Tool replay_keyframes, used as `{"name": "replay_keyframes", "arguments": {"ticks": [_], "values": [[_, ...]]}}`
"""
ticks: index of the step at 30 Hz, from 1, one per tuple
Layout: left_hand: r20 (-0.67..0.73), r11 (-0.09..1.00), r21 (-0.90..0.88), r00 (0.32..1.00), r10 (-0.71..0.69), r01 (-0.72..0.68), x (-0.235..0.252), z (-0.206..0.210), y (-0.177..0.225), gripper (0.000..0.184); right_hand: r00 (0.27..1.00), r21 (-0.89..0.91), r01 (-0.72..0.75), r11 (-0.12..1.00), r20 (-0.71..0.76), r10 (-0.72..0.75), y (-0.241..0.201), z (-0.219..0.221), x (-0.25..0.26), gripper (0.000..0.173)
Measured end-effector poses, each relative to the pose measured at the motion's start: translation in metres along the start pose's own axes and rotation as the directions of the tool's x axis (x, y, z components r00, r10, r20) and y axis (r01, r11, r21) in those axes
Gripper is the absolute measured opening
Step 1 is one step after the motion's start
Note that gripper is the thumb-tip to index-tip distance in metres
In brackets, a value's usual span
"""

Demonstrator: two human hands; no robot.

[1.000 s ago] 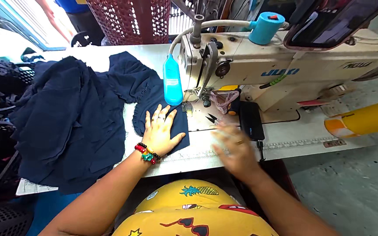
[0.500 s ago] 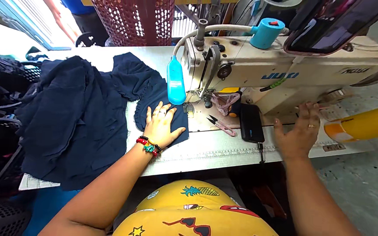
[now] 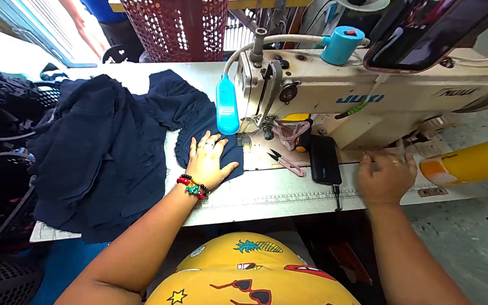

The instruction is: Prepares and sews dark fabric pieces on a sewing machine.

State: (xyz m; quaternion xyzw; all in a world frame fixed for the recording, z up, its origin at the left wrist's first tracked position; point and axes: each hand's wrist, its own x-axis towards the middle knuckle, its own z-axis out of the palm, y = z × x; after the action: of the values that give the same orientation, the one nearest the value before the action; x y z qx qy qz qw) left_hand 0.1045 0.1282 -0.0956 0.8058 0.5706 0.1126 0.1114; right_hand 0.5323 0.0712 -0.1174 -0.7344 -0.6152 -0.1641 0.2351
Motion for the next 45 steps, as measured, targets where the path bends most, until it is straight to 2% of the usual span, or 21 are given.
{"name": "replay_keyframes", "arguments": {"ticks": [4,6,11,14,16,21,23,26,28,29,31,33,35,38,40,42,45], "values": [[0.022,1.000,0.013,1.000,-0.018,0.018,0.001,-0.001,0.001,0.074,1.000,0.052,-0.016,0.999,-0.026,0.017,0.001,0.001,0.000,0.064],[0.021,0.999,0.021,0.999,-0.042,0.042,0.001,-0.001,0.001,0.075,0.999,0.063,-0.018,0.998,-0.039,0.020,-0.001,0.001,0.001,0.065],[-0.047,0.993,0.003,0.992,-0.118,0.118,0.001,-0.002,0.010,0.071,0.992,0.098,-0.027,0.995,-0.124,0.039,0.002,-0.001,-0.001,0.059],[-0.151,1.000,-0.016,0.988,-0.027,0.025,0.003,0.000,0.014,0.060,0.959,0.188,-0.052,0.981,-0.263,0.101,0.006,-0.006,0.006,0.050],[-0.093,1.000,-0.015,0.995,0.020,-0.022,0.005,0.000,0.010,0.062,0.923,0.288,-0.095,0.953,-0.334,0.193,0.011,-0.019,0.023,0.046],[0.136,0.994,0.056,0.986,-0.098,0.091,0.008,-0.012,-0.008,0.084,0.799,0.461,-0.259,0.849,-0.391,0.457,0.044,-0.064,0.110,0.045],[0.182,0.992,0.066,0.977,-0.115,0.104,0.007,-0.017,-0.012,0.086,0.795,0.456,-0.380,0.805,-0.283,0.536,0.050,-0.081,0.148,0.051],[0.247,0.990,0.073,0.959,-0.138,0.123,0.007,-0.022,-0.010,0.085,0.807,0.422,-0.547,0.723,0.036,0.590,0.069,-0.086,0.195,0.062],[0.253,0.990,0.067,0.958,-0.138,0.125,0.007,-0.024,-0.007,0.084,0.793,0.380,-0.603,0.701,0.196,0.577,0.078,-0.079,0.210,0.067],[0.246,0.990,0.064,0.960,-0.136,0.124,0.007,-0.023,-0.007,0.084,0.792,0.374,-0.608,0.700,0.231,0.565,0.078,-0.075,0.211,0.069],[0.243,0.988,0.074,0.959,-0.149,0.134,0.005,-0.023,-0.007,0.084,0.810,0.427,-0.579,0.695,0.201,0.551,0.073,-0.068,0.205,0.061],[0.226,0.987,0.083,0.962,-0.150,0.135,0.005,-0.022,-0.006,0.084,0.825,0.509,-0.512,0.692,0.068,0.560,0.068,-0.058,0.183,0.053],[0.195,0.988,0.083,0.971,-0.141,0.127,0.004,-0.019,-0.007,0.083,0.797,0.559,-0.480,0.676,-0.044,0.603,0.068,-0.041,0.150,0.052],[0.128,0.993,0.070,0.986,-0.107,0.099,0.000,-0.018,-0.014,0.081,0.772,0.642,-0.469,0.607,-0.036,0.635,0.073,-0.017,0.109,0.055],[0.090,0.993,0.070,0.991,-0.104,0.098,-0.004,-0.020,-0.023,0.081,0.821,0.666,-0.401,0.629,-0.044,0.569,0.076,-0.027,0.114,0.054],[0.072,0.992,0.072,0.992,-0.108,0.103,-0.010,-0.021,-0.034,0.082,0.864,0.614,-0.375,0.695,-0.042,0.503,0.077,-0.050,0.141,0.053],[0.040,0.994,0.071,0.995,-0.088,0.085,-0.017,-0.023,-0.044,0.079,0.862,0.504,-0.458,0.733,0.049,0.505,0.077,-0.072,0.191,0.060]]}}
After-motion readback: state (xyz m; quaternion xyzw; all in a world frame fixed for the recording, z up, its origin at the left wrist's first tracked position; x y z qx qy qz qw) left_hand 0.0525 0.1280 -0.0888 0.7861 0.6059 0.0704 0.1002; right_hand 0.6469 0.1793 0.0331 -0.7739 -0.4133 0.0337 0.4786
